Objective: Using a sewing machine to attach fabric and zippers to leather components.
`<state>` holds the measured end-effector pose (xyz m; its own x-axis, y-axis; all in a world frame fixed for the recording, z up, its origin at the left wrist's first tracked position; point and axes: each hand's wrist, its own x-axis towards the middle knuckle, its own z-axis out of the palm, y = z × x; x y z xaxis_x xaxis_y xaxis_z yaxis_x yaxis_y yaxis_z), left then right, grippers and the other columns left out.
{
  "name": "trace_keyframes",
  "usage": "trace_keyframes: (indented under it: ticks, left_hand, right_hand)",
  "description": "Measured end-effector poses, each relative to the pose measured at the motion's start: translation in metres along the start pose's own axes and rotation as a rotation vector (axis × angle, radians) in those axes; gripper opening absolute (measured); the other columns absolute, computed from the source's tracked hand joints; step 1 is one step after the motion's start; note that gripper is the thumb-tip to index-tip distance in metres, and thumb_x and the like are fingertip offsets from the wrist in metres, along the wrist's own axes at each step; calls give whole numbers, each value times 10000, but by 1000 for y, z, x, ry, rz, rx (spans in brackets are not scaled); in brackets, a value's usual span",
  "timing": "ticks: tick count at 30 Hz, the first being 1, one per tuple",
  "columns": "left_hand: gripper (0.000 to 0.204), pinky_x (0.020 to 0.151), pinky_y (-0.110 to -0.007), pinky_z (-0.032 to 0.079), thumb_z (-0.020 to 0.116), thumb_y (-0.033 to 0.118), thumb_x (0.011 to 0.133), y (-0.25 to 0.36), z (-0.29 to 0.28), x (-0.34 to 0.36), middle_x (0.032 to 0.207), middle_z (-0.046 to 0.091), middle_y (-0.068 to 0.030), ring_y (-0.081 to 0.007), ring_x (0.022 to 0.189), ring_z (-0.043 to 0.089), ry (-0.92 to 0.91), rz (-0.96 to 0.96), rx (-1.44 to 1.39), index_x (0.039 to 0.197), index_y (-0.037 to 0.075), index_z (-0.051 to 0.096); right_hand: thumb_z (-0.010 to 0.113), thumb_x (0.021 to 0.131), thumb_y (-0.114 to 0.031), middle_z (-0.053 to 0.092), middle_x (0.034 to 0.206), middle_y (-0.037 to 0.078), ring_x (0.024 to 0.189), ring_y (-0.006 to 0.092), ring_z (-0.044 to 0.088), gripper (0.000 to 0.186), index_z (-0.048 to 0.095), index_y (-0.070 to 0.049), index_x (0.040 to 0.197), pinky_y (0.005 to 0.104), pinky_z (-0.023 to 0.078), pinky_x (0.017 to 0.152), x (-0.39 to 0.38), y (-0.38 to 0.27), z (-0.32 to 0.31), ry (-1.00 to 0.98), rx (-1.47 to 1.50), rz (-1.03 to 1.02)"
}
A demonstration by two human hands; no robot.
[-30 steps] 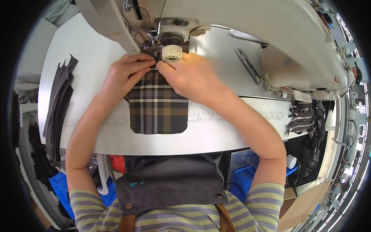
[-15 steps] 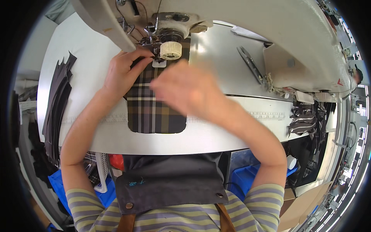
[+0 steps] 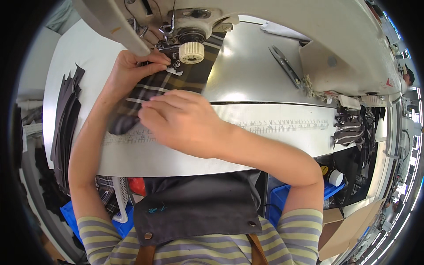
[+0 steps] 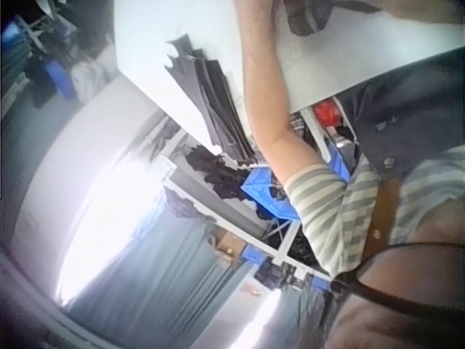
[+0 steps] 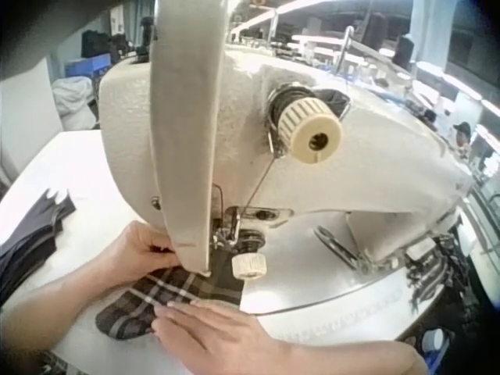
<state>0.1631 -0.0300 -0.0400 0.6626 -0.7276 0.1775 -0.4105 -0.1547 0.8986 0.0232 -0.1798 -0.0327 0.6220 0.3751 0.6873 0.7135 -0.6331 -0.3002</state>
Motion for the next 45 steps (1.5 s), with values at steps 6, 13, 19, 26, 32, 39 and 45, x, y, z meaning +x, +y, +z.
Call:
trace_keyframes:
  ticks: [6, 13, 19, 26, 32, 39, 45]
  left_hand:
    - [116, 728, -260, 484, 684, 58, 845, 13, 12, -1, 856, 677, -49, -107, 760, 607, 117, -104, 43, 911, -32, 719]
    - [133, 715, -258, 480, 699, 77, 844, 24, 9, 0, 845, 658, -24, -100, 747, 595, 164, -174, 51, 921, -29, 721]
    - [146, 723, -259, 479, 708, 84, 838, 23, 9, -1, 848, 649, -34, -102, 766, 595, 141, -220, 30, 927, -30, 722]
    - [156, 714, -274, 481, 687, 77, 839, 21, 12, 1, 844, 659, -52, -116, 765, 601, 126, -206, -14, 927, -49, 713]
    - [142, 723, -277, 481, 669, 58, 838, 16, 11, 1, 858, 666, -62, -125, 775, 607, 98, -171, 11, 914, -56, 705]
    - [131, 719, -282, 484, 658, 57, 843, 17, 15, -1, 845, 657, -60, -131, 773, 614, 116, -155, 17, 894, -55, 702]
    - [90, 683, -305, 507, 667, 43, 813, 5, 20, -10, 869, 659, -67, -214, 767, 631, 150, 50, 217, 873, 0, 717]
  right_hand:
    - [645, 710, -102, 694, 1029, 143, 957, 287, 673, 225, 625, -6, 913, 360, 542, 820, -35, 18, -22, -171, 39, -60]
    - [662, 770, -169, 690, 1022, 156, 929, 300, 669, 212, 612, 9, 874, 364, 535, 807, -24, 7, -18, -287, -68, -123]
    - [676, 828, -320, 613, 1207, 185, 1181, 332, 544, 450, 607, 35, 1095, 418, 439, 990, -9, 11, -13, -294, -80, 39]
    - [666, 829, -478, 401, 1465, 180, 1364, 344, 376, 808, 398, 10, 1414, 491, 329, 1094, -17, 15, -1, -455, -64, 136]
    - [666, 830, -480, 412, 1458, 181, 1361, 349, 378, 797, 414, 9, 1406, 488, 323, 1097, -17, 13, 1, -456, -56, 138]
    - [672, 817, -471, 462, 1411, 191, 1345, 339, 400, 764, 462, 24, 1360, 481, 326, 1102, -18, 14, 1, -417, -67, 116]
    - [651, 856, -426, 482, 1381, 193, 1321, 336, 423, 694, 466, 15, 1359, 474, 346, 1081, -15, 14, -1, -430, -55, 99]
